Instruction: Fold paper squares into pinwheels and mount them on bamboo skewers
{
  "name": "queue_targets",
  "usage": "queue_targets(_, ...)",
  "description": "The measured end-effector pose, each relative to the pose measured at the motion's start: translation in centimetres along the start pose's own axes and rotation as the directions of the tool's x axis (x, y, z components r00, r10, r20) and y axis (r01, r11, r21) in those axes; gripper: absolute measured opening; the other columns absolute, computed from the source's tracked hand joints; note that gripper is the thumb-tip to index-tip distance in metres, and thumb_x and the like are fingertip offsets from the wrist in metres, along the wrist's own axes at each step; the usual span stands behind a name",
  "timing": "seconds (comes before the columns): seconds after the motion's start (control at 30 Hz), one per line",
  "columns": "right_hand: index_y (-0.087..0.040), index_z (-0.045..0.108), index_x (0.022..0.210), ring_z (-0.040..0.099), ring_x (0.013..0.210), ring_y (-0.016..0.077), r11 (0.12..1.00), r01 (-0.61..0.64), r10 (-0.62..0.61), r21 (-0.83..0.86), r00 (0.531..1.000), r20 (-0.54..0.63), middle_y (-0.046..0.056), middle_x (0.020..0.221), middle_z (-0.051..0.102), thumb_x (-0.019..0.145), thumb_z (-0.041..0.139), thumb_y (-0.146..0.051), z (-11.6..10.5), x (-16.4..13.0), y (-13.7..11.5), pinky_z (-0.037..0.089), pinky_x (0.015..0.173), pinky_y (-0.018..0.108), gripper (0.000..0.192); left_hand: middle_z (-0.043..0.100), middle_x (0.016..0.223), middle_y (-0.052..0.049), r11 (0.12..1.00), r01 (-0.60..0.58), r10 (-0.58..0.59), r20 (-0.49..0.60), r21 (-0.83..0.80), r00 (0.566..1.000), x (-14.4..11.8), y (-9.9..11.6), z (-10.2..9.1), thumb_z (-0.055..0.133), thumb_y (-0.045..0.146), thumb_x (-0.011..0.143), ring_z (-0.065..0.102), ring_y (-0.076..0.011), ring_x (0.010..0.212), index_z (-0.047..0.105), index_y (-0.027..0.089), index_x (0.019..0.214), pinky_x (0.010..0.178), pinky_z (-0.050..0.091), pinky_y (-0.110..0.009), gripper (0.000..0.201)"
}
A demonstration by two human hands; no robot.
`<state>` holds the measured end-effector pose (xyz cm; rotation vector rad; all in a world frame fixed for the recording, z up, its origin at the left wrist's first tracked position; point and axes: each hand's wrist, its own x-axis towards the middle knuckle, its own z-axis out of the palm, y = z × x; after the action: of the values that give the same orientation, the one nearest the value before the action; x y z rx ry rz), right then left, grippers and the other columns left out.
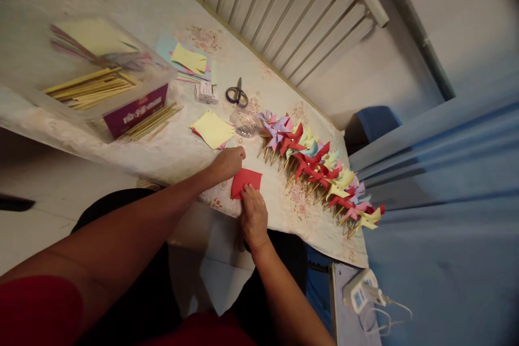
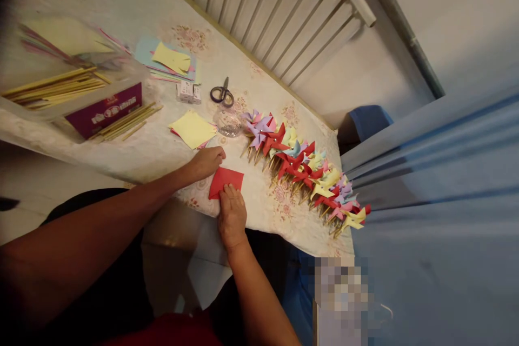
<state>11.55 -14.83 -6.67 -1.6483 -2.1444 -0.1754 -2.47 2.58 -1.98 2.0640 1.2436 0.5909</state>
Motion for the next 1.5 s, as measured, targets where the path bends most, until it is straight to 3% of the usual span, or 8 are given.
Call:
queue_targets(0.23,-0.008,0.044,0.150,0.027,0.156,0.0284,0.998,0.015,-0.010,-0.061,0.997,0.077,0.022,0.156,0.047,0.099,0.052,-0.019,-0.3,-1.5,-1.9,0.034,0.123,0.057,0.054,0.076,0.094,-0.010,1.000,-0.018,0.017,-0.042,-0.001,0.999,0.4,0.2,-0.2,0.047,0.013,0.087,0.069,-0.0225,0.092,0.071,0.015,0.095,0.085,0.053,-0.033,0.026)
queue_targets(0.43,-0.005,0.033,0.156,0.017,0.158,0.0332,0.992,0.012,0.006,-0.126,0.990,0.143,0.023,0.162,0.035,0.098,0.053,-0.028,-0.5,-2.8,-2.9,0.031,0.123,0.061,0.065,0.070,0.106,-0.015,0.959,-0.279,0.246,-0.337,-0.052,0.909,-1.7,1.7,0.2,0.040,0.007,0.088,0.065,-0.0245,0.106,0.068,0.012,0.104,0.097,0.054,-0.042,0.032)
queue_targets(0.5,-0.005,0.033,0.156,0.019,0.157,0.0350,0.992,-0.003,0.023,-0.125,0.986,0.164,0.024,0.162,0.035,0.099,0.053,-0.030,-0.5,-2.7,-3.0,0.032,0.122,0.063,0.066,0.070,0.113,-0.014,0.923,-0.375,0.345,-0.253,-0.081,0.904,-3.2,2.5,1.4,0.039,0.004,0.087,0.064,-0.0230,0.111,0.066,0.013,0.112,0.103,0.052,-0.042,0.038)
queue_targets(0.57,-0.005,0.034,0.156,0.022,0.156,0.0365,0.993,-0.030,0.051,-0.112,0.979,0.196,0.024,0.162,0.036,0.098,0.054,-0.034,-0.5,-2.6,-3.0,0.032,0.121,0.064,0.067,0.067,0.130,-0.013,0.897,-0.434,0.431,-0.052,-0.086,0.901,-4.7,3.2,3.0,0.041,0.004,0.087,0.059,-0.0219,0.126,0.063,0.016,0.122,0.114,0.044,-0.041,0.044)
queue_targets(0.67,-0.006,0.038,0.154,0.024,0.155,0.0371,0.993,-0.066,0.087,-0.095,0.969,0.232,0.024,0.159,0.040,0.097,0.055,-0.036,-0.5,-2.3,-3.1,0.031,0.121,0.065,0.066,0.057,0.150,-0.009,0.913,-0.407,0.407,0.141,-0.027,0.903,-5.9,3.4,5.4,0.043,0.008,0.089,0.046,-0.0218,0.144,0.062,0.023,0.131,0.120,0.038,-0.038,0.048)
queue_targets(0.77,-0.005,0.038,0.153,0.023,0.155,0.0367,0.993,-0.077,0.096,-0.092,0.968,0.230,0.025,0.158,0.040,0.098,0.054,-0.037,-0.4,-2.2,-3.2,0.030,0.122,0.065,0.066,0.052,0.155,-0.012,0.941,-0.335,0.322,0.162,0.054,0.933,-5.9,2.9,6.3,0.040,0.013,0.094,0.039,-0.0250,0.149,0.058,0.019,0.139,0.122,0.032,-0.042,0.048)
queue_targets(0.93,-0.003,0.037,0.153,0.020,0.156,0.0393,0.993,-0.063,0.083,-0.102,0.974,0.211,0.027,0.161,0.034,0.099,0.053,-0.043,-0.4,-1.8,-3.3,0.031,0.121,0.065,0.069,0.045,0.159,-0.019,0.920,-0.340,0.312,0.162,0.194,0.936,-6.0,2.2,5.3,0.037,0.016,0.098,0.036,-0.0260,0.151,0.053,0.010,0.144,0.124,0.026,-0.043,0.049)
queue_targets(1.5,0.003,0.036,0.153,0.019,0.157,0.0371,0.995,-0.077,0.091,-0.068,0.970,0.226,0.031,0.162,0.032,0.097,0.059,-0.034,-1.4,-2.1,-2.4,0.029,0.124,0.060,0.071,0.044,0.161,-0.015,0.820,-0.353,0.329,0.135,0.451,0.935,-8.9,1.3,2.8,0.040,0.034,0.101,0.031,-0.0300,0.153,0.051,0.018,0.150,0.123,0.019,-0.054,0.052)
